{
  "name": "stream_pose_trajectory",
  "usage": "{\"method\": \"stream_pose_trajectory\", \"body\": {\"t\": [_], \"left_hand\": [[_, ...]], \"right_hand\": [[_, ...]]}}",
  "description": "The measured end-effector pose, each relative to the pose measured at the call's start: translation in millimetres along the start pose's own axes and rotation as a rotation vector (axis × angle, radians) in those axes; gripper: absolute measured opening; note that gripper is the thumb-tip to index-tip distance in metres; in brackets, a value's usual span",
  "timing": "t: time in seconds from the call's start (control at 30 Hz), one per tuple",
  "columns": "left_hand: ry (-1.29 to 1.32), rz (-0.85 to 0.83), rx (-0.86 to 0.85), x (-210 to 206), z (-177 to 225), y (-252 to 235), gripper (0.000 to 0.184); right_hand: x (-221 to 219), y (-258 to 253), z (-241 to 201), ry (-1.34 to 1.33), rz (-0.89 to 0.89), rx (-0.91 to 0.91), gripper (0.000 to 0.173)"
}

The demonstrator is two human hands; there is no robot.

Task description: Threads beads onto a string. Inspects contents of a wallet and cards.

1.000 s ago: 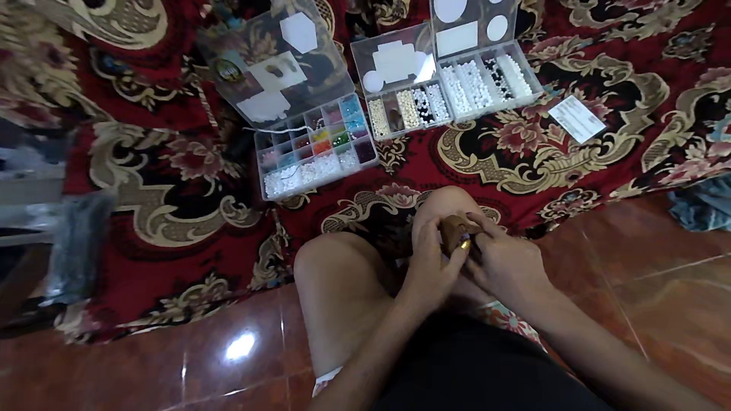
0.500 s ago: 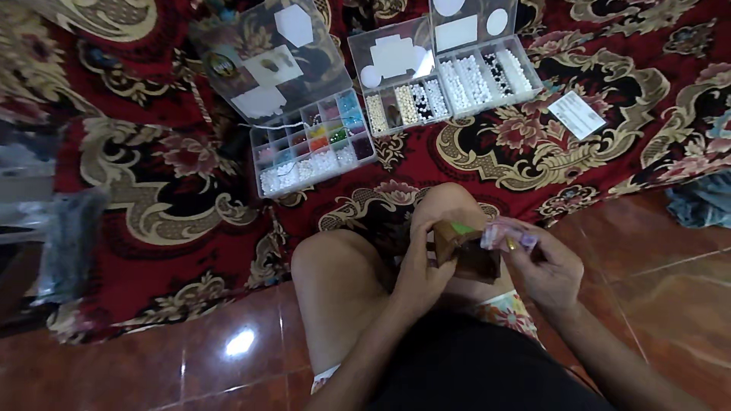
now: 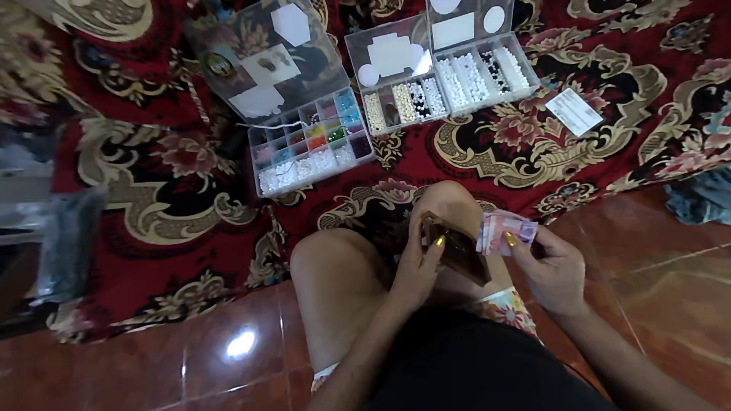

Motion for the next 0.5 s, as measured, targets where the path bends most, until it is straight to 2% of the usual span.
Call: {"method": "stream_pose_trajectory", "body": {"t": [0.1,0.33,0.4,0.5], "left_hand": [[0.069,0.008,0.101,1,-4,0,0.064],[0.06,-0.043,0.063,-3,-2,-8,0.063],[0.038,-0.045,0.053,-3,-2,-9,0.063],[0.009,-0.048,0.034,-3,-1,-8,0.062]], "right_hand": [[0,0,-6,0.029,0.026,-0.018,0.013],[-12,2,-34,-0.037,-0.029,-0.005,0.015],[-20,3,-36,0.096,-0.044,0.083,0.017],[-34,5,-41,0.475,-0.005,0.261,0.02]]}}
Point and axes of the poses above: each hand's wrist, its own y-axis away from the middle knuckle, its own x-axis out of the back of the hand, z = x × y, the point moved 10 cm from there along -y, towards the middle knuckle, and after that the axes turned 15 degrees about -x, right-handed, at the moved point
